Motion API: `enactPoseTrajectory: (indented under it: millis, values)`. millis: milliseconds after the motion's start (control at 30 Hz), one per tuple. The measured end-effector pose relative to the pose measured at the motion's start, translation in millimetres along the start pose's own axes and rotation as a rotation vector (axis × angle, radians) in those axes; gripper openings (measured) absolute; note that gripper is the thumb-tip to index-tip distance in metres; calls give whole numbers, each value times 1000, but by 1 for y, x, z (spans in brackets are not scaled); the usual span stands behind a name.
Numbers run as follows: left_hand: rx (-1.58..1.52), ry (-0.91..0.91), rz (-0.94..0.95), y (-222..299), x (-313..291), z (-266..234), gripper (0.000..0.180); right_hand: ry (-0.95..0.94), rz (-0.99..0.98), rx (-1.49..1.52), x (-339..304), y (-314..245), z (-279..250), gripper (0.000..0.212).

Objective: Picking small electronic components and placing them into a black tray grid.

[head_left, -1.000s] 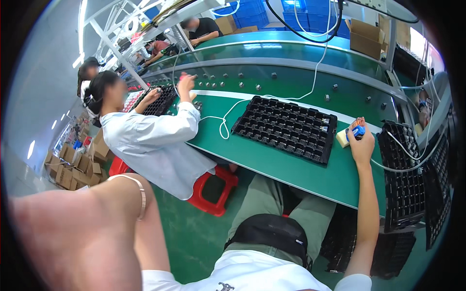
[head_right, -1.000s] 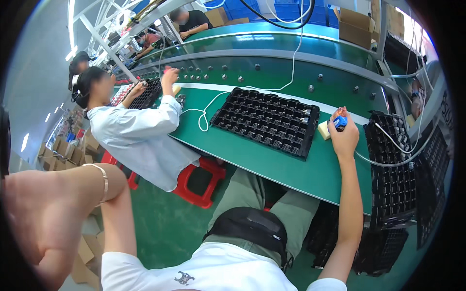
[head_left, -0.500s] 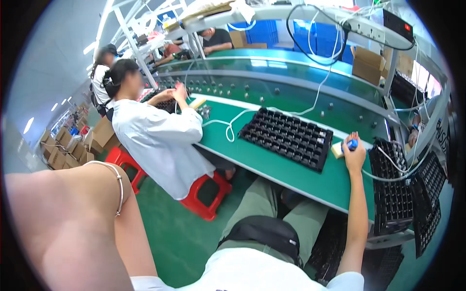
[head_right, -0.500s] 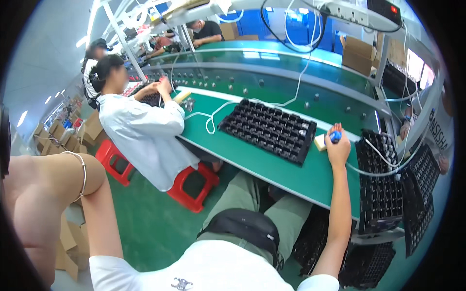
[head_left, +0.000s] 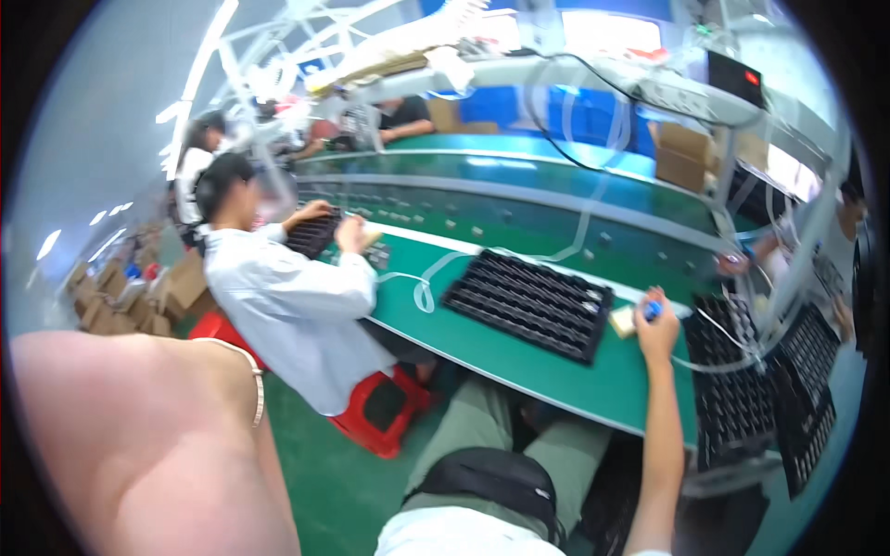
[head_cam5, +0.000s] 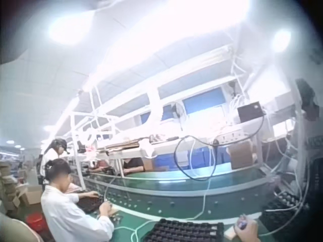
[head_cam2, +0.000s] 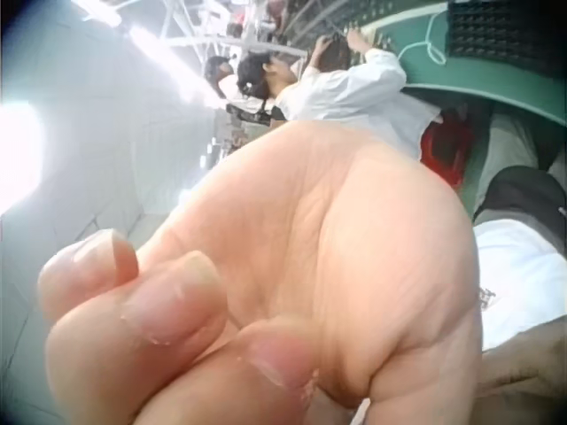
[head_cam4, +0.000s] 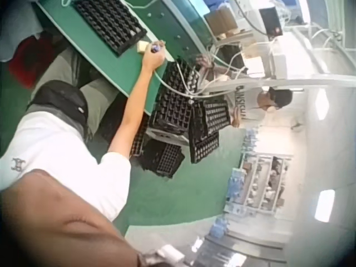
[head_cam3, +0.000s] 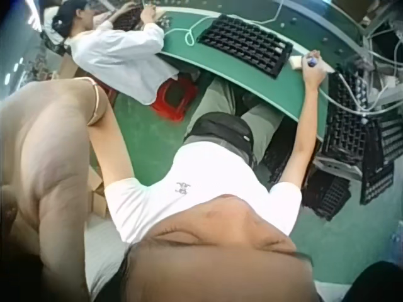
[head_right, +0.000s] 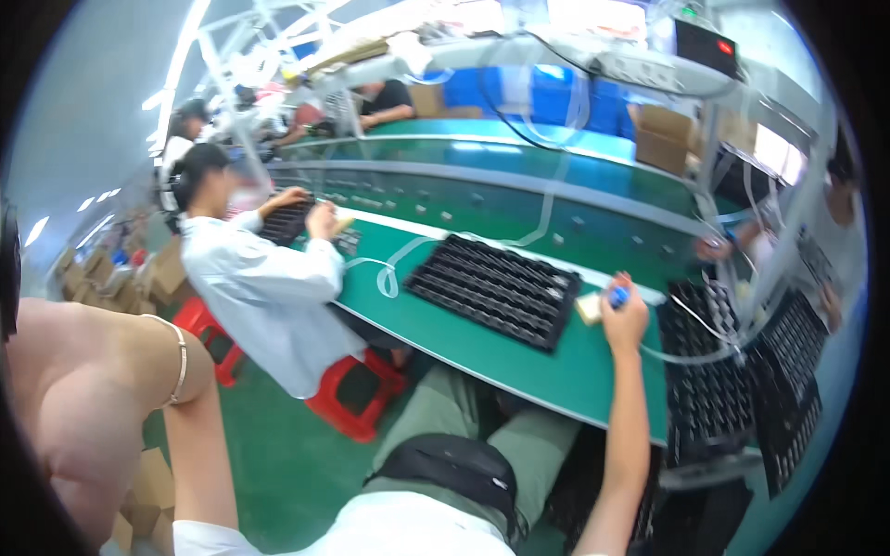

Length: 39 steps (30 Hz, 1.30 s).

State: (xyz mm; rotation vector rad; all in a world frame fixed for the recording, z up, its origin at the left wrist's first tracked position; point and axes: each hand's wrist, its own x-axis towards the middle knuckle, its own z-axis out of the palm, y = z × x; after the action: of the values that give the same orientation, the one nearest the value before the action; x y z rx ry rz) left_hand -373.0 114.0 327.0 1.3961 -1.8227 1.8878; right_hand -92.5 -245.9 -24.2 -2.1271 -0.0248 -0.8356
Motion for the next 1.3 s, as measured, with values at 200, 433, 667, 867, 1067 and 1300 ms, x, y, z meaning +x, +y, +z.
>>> enactPoseTrajectory:
  millis: [200, 433, 667, 867, 1067, 1300]
  values:
    - [-171, 20, -162, 16, -36, 36, 51, 73, -125, -77, 8, 5, 18, 37]
    - [-204, -55, -162, 17, -43, 52, 54, 78, -164, -100, 2, 18, 9, 35]
    - [-215, -194, -186, 18, -55, 49, 57, -54, -80, -88, 4, 10, 6, 35]
    - [-228, -288, -145, -6, -72, 55, 60, -53, -97, -170, 4, 18, 6, 34]
    - [23, 7, -351, 12, -159, 107, 52, -77, -61, -199, 2, 26, 1, 34]
    - [-251, -188, -907, 46, -257, 212, 16, -4, -145, -154, 6, 20, 17, 34]
